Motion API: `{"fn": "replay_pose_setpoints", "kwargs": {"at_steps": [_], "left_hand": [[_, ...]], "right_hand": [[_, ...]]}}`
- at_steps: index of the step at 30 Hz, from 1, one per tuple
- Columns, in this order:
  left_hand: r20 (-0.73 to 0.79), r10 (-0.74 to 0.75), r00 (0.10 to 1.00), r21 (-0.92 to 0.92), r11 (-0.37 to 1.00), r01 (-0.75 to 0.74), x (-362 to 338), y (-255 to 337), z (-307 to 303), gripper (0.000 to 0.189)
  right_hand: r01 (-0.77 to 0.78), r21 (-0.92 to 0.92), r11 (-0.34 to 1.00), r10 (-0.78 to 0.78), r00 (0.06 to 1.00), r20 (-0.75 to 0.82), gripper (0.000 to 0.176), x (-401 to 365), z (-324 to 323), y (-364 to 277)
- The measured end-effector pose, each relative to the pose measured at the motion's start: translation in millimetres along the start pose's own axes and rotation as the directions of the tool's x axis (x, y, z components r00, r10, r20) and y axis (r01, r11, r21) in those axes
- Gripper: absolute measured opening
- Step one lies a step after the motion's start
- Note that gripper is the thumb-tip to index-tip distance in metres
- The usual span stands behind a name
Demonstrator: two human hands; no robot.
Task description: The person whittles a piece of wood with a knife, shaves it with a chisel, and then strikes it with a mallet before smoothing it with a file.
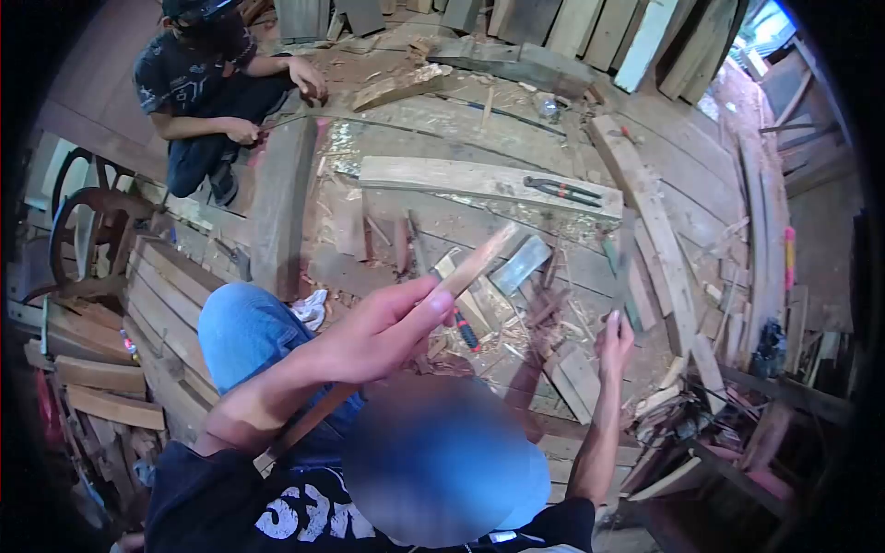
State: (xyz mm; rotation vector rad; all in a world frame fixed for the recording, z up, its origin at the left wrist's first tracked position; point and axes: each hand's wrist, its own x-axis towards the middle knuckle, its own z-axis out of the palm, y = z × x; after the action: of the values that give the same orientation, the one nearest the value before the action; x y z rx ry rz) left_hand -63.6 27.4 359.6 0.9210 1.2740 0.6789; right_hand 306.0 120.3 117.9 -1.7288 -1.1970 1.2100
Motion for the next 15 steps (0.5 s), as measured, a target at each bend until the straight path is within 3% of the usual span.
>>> {"fn": "replay_pose_setpoints", "kwargs": {"at_steps": [1, 2, 4, 6, 7, 9, 11, 13, 15], "left_hand": [[-0.003, 0.079, 0.997, 0.033, 0.996, -0.079, 7.7, 1.0, 1.5, 0.032], [-0.009, 0.059, 0.998, 0.003, 0.998, -0.059, 13.4, 4.0, 3.9, 0.029], [0.032, 0.104, 0.994, -0.009, 0.995, -0.104, 26.6, 4.9, 4.9, 0.028], [0.106, 0.163, 0.981, -0.028, 0.987, -0.161, 34.2, 3.2, 0.4, 0.028], [0.142, 0.176, 0.974, -0.043, 0.984, -0.172, 37.2, 6.2, -1.8, 0.028], [0.178, 0.099, 0.979, -0.128, 0.989, -0.077, 38.9, 11.3, -7.4, 0.030], [0.197, 0.116, 0.974, -0.161, 0.983, -0.085, 39.0, 11.7, -12.4, 0.031], [0.230, 0.139, 0.963, -0.250, 0.965, -0.080, 36.9, 13.9, -20.9, 0.031], [0.242, 0.114, 0.964, -0.268, 0.962, -0.046, 35.4, 17.3, -28.2, 0.032]], "right_hand": [[0.117, -0.031, 0.993, -0.114, 0.991, 0.072, 0.034, -28.9, -3.8, -41.3], [0.230, -0.050, 0.972, -0.221, 0.964, 0.146, 0.030, -53.4, -7.0, -75.7], [0.391, -0.125, 0.912, -0.369, 0.914, 0.170, 0.021, -94.6, -11.2, -135.5], [0.516, -0.317, 0.795, -0.486, 0.856, 0.174, 0.030, -129.3, 1.0, -203.4], [0.596, -0.387, 0.703, -0.557, 0.800, 0.223, 0.045, -140.4, 10.4, -229.8], [0.692, -0.474, 0.545, -0.622, 0.712, 0.325, 0.052, -153.5, 20.8, -242.4], [0.723, -0.579, 0.377, -0.574, 0.673, 0.467, 0.057, -165.3, 27.5, -254.6], [0.726, -0.606, 0.323, -0.628, 0.644, 0.437, 0.059, -166.7, 37.2, -256.3], [0.642, -0.744, 0.184, -0.681, 0.629, 0.374, 0.060, -167.5, 47.1, -263.8]]}}
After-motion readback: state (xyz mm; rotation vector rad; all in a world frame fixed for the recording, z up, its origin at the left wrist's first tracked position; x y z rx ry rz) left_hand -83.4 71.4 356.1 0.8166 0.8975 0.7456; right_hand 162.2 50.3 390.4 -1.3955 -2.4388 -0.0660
